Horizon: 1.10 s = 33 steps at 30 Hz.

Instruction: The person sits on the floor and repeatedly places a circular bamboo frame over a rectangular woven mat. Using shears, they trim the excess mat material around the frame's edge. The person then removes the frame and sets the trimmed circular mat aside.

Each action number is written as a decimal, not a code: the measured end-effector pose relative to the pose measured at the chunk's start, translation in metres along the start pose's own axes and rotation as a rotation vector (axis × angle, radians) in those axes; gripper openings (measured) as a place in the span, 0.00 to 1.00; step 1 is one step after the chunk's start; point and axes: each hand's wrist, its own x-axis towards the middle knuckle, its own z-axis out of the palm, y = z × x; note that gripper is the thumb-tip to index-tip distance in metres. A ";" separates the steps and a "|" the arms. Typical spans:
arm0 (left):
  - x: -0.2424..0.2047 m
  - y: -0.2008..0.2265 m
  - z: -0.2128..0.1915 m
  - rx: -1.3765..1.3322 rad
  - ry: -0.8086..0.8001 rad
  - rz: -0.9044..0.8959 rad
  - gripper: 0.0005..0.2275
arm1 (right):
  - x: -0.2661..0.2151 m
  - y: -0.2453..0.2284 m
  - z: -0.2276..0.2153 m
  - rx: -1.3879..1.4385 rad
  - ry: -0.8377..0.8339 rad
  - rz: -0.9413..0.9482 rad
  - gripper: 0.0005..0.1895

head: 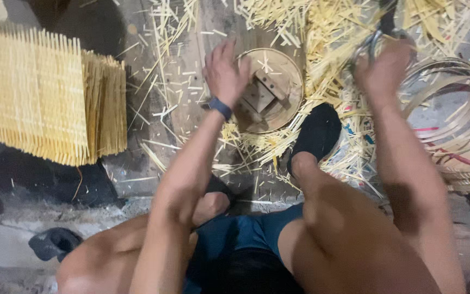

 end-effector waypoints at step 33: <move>-0.022 -0.082 0.010 -0.549 -0.369 -0.535 0.16 | -0.068 -0.067 0.045 1.007 -0.581 0.395 0.08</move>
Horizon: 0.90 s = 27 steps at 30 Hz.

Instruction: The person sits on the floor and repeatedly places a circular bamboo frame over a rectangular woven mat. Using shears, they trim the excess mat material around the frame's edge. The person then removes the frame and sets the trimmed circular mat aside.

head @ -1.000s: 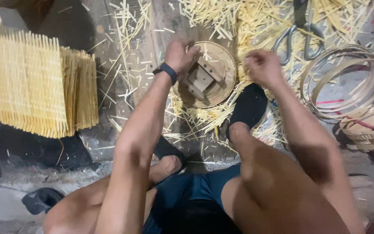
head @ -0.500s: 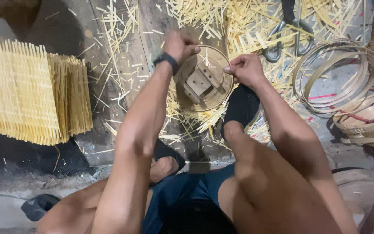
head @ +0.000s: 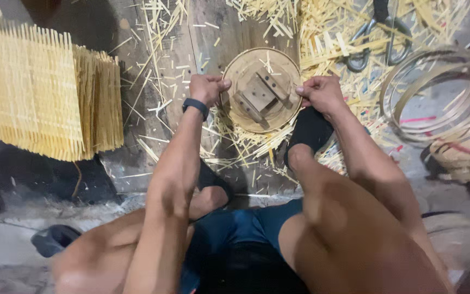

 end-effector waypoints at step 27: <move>-0.099 0.038 -0.034 0.150 0.022 0.347 0.16 | -0.066 -0.101 0.031 0.318 -0.173 0.011 0.34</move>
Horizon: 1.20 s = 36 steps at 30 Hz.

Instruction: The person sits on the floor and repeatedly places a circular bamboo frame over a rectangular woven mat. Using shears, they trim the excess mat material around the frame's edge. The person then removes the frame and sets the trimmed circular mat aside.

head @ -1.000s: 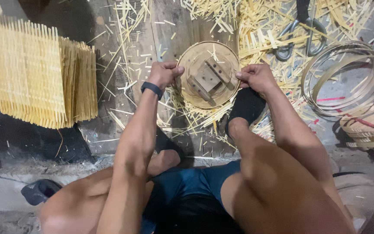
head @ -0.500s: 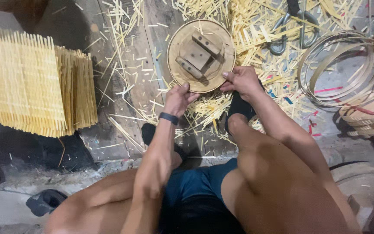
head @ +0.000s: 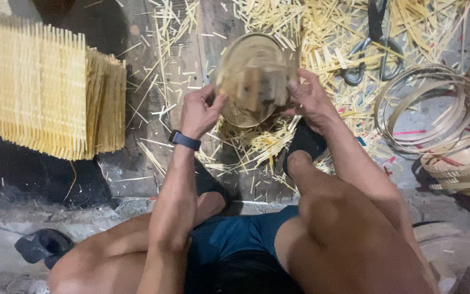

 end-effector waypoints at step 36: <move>0.123 -0.115 -0.053 -0.832 -0.120 -0.333 0.30 | -0.036 0.017 -0.033 0.503 -0.159 -0.231 0.33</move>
